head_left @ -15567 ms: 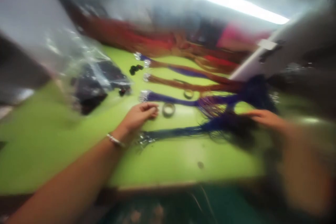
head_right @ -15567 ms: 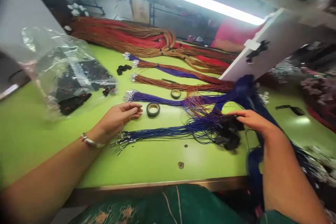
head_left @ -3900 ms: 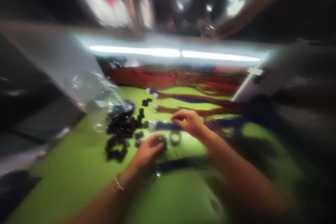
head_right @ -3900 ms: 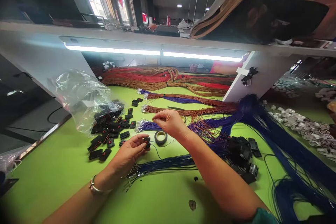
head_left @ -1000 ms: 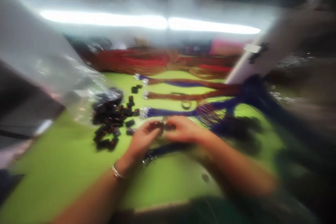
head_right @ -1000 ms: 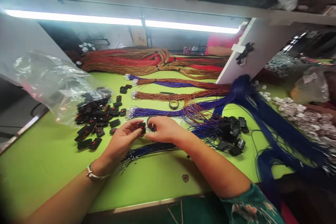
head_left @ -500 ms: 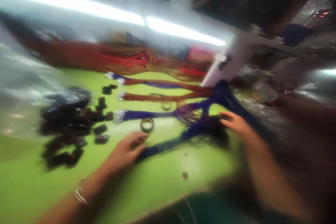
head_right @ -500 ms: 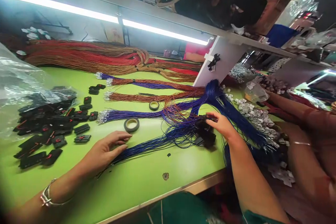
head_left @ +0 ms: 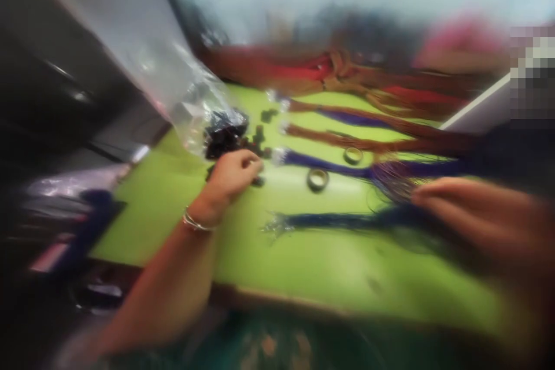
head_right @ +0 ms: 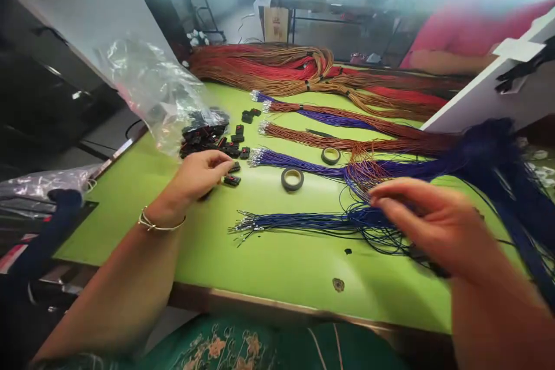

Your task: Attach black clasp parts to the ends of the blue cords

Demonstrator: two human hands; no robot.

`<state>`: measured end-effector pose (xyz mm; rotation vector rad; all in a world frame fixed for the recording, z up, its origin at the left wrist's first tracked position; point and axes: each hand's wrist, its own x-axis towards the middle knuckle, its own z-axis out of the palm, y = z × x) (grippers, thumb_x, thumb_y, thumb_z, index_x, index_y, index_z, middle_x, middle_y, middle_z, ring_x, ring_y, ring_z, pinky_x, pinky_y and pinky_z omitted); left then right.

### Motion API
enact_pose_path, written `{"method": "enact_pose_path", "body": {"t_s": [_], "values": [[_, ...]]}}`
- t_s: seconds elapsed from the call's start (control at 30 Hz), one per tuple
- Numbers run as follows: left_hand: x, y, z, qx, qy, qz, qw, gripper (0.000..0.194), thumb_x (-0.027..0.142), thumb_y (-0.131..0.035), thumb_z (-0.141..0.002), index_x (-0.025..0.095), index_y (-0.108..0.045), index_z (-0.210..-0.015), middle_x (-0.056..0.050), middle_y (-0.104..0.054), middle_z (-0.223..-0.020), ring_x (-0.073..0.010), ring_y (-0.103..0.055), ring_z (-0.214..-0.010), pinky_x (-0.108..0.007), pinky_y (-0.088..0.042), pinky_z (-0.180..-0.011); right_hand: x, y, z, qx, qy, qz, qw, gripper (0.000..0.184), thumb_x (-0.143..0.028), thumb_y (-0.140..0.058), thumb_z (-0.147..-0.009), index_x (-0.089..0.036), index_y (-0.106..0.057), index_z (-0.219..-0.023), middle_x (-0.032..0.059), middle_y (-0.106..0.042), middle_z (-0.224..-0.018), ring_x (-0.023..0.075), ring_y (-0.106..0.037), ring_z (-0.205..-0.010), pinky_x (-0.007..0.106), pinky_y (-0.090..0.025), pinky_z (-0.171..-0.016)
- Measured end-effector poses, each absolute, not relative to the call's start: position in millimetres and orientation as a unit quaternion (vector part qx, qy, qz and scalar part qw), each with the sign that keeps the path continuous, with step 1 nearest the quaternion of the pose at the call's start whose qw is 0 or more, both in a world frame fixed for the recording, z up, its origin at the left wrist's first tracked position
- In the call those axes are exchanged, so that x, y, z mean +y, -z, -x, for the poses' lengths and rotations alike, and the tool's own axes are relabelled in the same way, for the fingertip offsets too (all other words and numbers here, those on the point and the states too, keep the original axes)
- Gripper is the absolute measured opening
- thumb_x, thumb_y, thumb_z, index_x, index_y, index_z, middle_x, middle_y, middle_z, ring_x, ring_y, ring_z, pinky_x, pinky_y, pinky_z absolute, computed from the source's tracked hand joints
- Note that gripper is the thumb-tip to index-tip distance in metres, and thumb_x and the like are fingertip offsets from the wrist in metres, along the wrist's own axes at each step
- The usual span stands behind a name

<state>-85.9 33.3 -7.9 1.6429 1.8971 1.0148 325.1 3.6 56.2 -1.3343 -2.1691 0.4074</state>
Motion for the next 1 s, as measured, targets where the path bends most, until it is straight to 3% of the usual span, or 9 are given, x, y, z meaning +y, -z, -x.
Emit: {"method": "enact_pose_path", "body": {"t_s": [0.13, 0.27, 0.5, 0.7, 0.83, 1.0], "values": [[33, 16, 82, 0.698, -0.209, -0.676, 0.114, 0.021, 0.033, -0.059, -0.075, 0.018, -0.071, -0.084, -0.006, -0.063, -0.070, -0.0192, -0.057, -0.066, -0.031, -0.043, -0.064, 21, -38, -217, -0.901, -0.232, 0.335, 0.149, 0.014, -0.024, -0.054, -0.083, -0.022, -0.066, -0.090, 0.0041, -0.067, -0.084, 0.0146, -0.060, -0.074, 0.026, -0.046, -0.067], [34, 19, 74, 0.682, -0.141, -0.712, 0.089, 0.024, 0.028, -0.053, -0.078, 0.017, -0.072, -0.087, -0.010, -0.061, -0.082, -0.0223, -0.058, -0.079, -0.032, -0.044, -0.071, 21, -20, -168, -0.921, -0.203, 0.332, 0.012, 0.013, -0.021, -0.055, -0.079, -0.020, -0.066, -0.086, 0.0040, -0.064, -0.080, 0.0141, -0.056, -0.070, 0.024, -0.039, -0.061], [35, 20, 69, 0.673, -0.137, -0.721, 0.087, 0.025, 0.028, -0.052, -0.078, 0.014, -0.071, -0.086, -0.010, -0.063, -0.083, -0.0216, -0.057, -0.079, -0.032, -0.043, -0.073, 26, -2, -128, -0.900, -0.197, 0.388, -0.036, 0.015, -0.028, -0.055, -0.078, -0.016, -0.064, -0.078, 0.0063, -0.063, -0.079, 0.0135, -0.051, -0.065, 0.024, -0.032, -0.056], [38, 21, 69, 0.696, -0.145, -0.698, 0.090, 0.028, 0.034, -0.052, -0.079, 0.014, -0.070, -0.073, -0.010, -0.065, -0.073, -0.0201, -0.056, -0.068, -0.030, -0.040, -0.063, 39, 7, -124, -0.863, -0.310, 0.399, 0.000, 0.014, -0.018, -0.053, -0.074, -0.015, -0.066, -0.071, 0.0048, -0.066, -0.070, 0.0113, -0.050, -0.060, 0.023, -0.035, -0.057], [44, 20, 79, 0.703, -0.201, -0.665, 0.152, 0.036, 0.034, -0.043, -0.084, 0.016, -0.067, -0.065, -0.006, -0.062, -0.060, -0.0162, -0.051, -0.055, -0.028, -0.036, -0.055, 45, 5, -130, -0.826, -0.346, 0.436, 0.087, 0.013, -0.015, -0.053, -0.072, -0.014, -0.065, -0.069, 0.0043, -0.066, -0.068, 0.0110, -0.052, -0.060, 0.023, -0.037, -0.057], [42, 22, 87, 0.661, -0.217, -0.692, 0.193, 0.021, 0.033, -0.054, -0.077, 0.018, -0.070, -0.077, -0.004, -0.062, -0.066, -0.0168, -0.052, -0.058, -0.028, -0.036, -0.056, 45, -14, -135, -0.763, -0.428, 0.451, 0.175, 0.013, -0.012, -0.051, -0.070, -0.014, -0.063, -0.070, 0.0013, -0.065, -0.061, 0.0091, -0.052, -0.054, 0.020, -0.039, -0.053]]}}
